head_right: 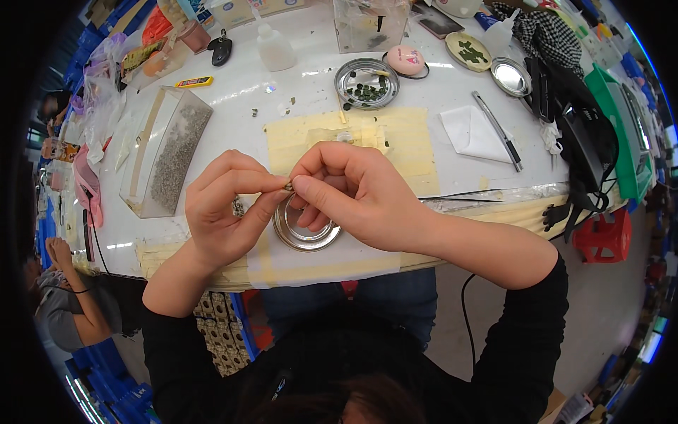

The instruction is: Assembling small mechanical components by hand at an industrial workbench.

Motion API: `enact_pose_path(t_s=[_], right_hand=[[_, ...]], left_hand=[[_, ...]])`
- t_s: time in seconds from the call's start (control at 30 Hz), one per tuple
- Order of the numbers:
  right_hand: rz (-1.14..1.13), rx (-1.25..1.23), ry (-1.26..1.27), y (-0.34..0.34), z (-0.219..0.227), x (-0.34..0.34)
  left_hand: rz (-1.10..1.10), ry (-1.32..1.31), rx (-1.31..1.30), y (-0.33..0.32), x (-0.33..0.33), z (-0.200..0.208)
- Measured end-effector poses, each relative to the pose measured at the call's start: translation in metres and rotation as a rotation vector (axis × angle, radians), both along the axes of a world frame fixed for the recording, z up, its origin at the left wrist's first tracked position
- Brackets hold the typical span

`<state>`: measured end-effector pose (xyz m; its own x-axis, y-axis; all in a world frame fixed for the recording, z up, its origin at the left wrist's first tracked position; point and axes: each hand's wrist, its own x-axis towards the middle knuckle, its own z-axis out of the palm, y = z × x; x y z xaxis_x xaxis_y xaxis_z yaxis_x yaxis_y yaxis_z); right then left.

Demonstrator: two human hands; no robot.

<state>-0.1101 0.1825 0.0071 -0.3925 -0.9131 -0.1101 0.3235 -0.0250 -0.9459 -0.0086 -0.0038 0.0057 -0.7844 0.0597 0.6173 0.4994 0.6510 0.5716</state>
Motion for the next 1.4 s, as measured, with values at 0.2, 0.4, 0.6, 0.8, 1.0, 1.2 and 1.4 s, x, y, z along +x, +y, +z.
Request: enact_pose_path(t_s=[0.2,0.4,0.6,0.8,1.0,1.2,1.4], right_hand=[[0.008,0.000,0.003,-0.0002,0.0010,-0.0005],[0.000,0.014,0.021,0.0000,0.0040,0.0002],[0.000,0.015,0.029,-0.0001,0.0041,-0.0004],[0.002,-0.002,0.036,0.0004,0.0031,-0.0006],[-0.034,-0.013,0.108,0.0000,0.0003,0.0003],[-0.034,-0.009,0.092,0.0003,0.0010,0.0012],[-0.003,0.006,0.045,0.0005,0.0022,-0.0004]], left_hand=[[0.003,0.006,0.001,0.0001,0.0002,-0.0009],[-0.010,0.019,0.013,-0.0002,-0.0001,-0.0012],[0.024,0.022,0.054,0.0028,-0.0003,-0.0008],[0.000,0.048,0.009,0.0007,-0.0012,-0.0015],[0.041,0.097,-0.063,0.0019,-0.0006,-0.0029],[0.045,0.068,-0.030,0.0025,-0.0003,-0.0015],[0.019,0.048,0.031,0.0011,-0.0009,-0.0025]])
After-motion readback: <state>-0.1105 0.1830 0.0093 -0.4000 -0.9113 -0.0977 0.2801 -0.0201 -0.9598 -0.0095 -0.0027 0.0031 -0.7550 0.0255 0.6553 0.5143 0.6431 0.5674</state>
